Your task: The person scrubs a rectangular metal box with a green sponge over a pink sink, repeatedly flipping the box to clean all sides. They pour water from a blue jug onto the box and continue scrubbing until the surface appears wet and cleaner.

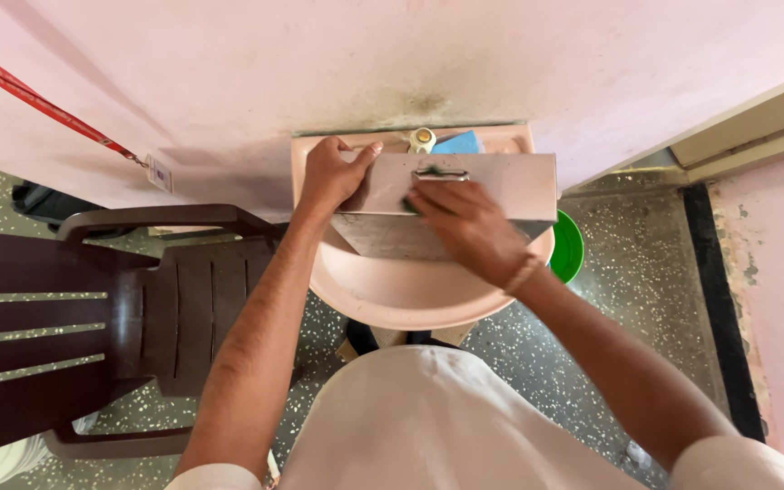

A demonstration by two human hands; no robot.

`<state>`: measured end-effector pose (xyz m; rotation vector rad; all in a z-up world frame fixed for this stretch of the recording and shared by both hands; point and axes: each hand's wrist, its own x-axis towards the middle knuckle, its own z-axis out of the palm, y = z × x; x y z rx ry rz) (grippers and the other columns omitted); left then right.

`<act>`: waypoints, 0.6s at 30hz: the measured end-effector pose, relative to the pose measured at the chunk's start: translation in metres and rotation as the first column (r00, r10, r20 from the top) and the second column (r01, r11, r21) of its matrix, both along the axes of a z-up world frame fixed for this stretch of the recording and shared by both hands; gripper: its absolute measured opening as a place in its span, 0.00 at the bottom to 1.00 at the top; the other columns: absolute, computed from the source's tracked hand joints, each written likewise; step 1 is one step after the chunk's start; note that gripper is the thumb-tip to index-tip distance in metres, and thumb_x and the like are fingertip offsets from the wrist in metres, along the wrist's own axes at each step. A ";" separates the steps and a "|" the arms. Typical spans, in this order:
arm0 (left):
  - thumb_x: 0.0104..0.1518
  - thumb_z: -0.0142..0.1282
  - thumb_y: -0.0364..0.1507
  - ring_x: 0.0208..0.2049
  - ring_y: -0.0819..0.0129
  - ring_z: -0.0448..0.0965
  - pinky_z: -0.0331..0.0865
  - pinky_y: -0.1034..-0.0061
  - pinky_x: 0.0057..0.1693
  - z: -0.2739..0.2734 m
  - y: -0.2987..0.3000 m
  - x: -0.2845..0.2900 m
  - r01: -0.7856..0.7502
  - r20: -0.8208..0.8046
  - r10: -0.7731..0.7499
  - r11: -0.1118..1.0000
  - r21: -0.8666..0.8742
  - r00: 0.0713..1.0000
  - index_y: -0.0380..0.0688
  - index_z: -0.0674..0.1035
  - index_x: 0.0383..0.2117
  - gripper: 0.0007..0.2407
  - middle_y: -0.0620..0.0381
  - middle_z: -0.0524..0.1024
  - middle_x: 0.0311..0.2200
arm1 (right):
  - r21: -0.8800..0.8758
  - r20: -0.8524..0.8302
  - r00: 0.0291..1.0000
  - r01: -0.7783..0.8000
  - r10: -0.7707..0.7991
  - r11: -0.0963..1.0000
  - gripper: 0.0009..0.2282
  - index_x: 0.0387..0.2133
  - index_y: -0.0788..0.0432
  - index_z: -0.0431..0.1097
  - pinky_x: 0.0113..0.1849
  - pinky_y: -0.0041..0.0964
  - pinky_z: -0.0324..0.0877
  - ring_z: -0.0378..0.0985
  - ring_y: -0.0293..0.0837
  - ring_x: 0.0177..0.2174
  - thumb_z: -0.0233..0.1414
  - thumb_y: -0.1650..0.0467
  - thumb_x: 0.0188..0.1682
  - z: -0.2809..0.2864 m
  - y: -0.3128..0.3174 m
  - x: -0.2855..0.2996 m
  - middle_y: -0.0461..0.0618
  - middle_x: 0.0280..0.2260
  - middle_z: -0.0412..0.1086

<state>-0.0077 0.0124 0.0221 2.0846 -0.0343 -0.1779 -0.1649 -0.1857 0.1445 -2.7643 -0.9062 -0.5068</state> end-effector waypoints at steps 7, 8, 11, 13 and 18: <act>0.49 0.68 0.50 0.30 0.56 0.82 0.74 0.65 0.38 0.001 -0.001 -0.001 -0.008 0.102 0.007 1.000 0.013 0.995 0.31 0.78 0.30 0.27 0.42 0.79 0.27 | -0.035 0.002 1.000 -0.023 0.023 0.999 0.19 0.51 0.63 0.75 0.55 0.46 0.68 0.74 0.49 0.53 0.57 0.78 0.43 0.009 -0.005 0.003 0.56 0.55 0.73; 0.50 0.68 0.50 0.30 0.55 0.81 0.74 0.65 0.38 0.004 -0.002 0.001 0.000 0.106 -0.003 1.000 0.030 0.994 0.31 0.78 0.29 0.27 0.42 0.79 0.26 | -0.025 0.023 0.998 -0.050 0.050 0.998 0.19 0.52 0.62 0.75 0.56 0.46 0.68 0.74 0.48 0.53 0.57 0.78 0.44 0.014 -0.017 0.001 0.54 0.54 0.74; 0.48 0.64 0.48 0.25 0.50 0.81 0.72 0.60 0.33 0.005 -0.002 -0.006 -0.028 -0.190 -0.002 0.988 -0.155 0.982 0.33 0.74 0.33 0.25 0.41 0.80 0.23 | 0.046 -0.074 0.995 -0.057 0.060 0.997 0.17 0.50 0.61 0.75 0.56 0.45 0.68 0.74 0.50 0.52 0.59 0.77 0.45 0.025 -0.056 -0.017 0.53 0.52 0.75; 0.49 0.66 0.49 0.26 0.55 0.81 0.74 0.64 0.35 0.005 -0.002 -0.007 -0.007 -0.006 0.007 0.997 -0.080 1.000 0.32 0.76 0.30 0.26 0.42 0.79 0.23 | 0.155 -0.153 0.988 0.047 -0.023 0.987 0.16 0.49 0.60 0.76 0.55 0.43 0.69 0.74 0.51 0.51 0.60 0.76 0.45 0.029 -0.071 -0.025 0.54 0.51 0.75; 0.49 0.68 0.50 0.26 0.58 0.81 0.74 0.66 0.36 -0.002 -0.003 -0.004 -0.005 0.106 0.007 1.000 -0.015 0.994 0.32 0.77 0.29 0.27 0.44 0.79 0.22 | 0.411 -0.305 0.919 0.365 -0.251 0.835 0.17 0.53 0.64 0.73 0.54 0.42 0.70 0.74 0.53 0.52 0.58 0.75 0.49 0.026 -0.065 -0.012 0.57 0.51 0.73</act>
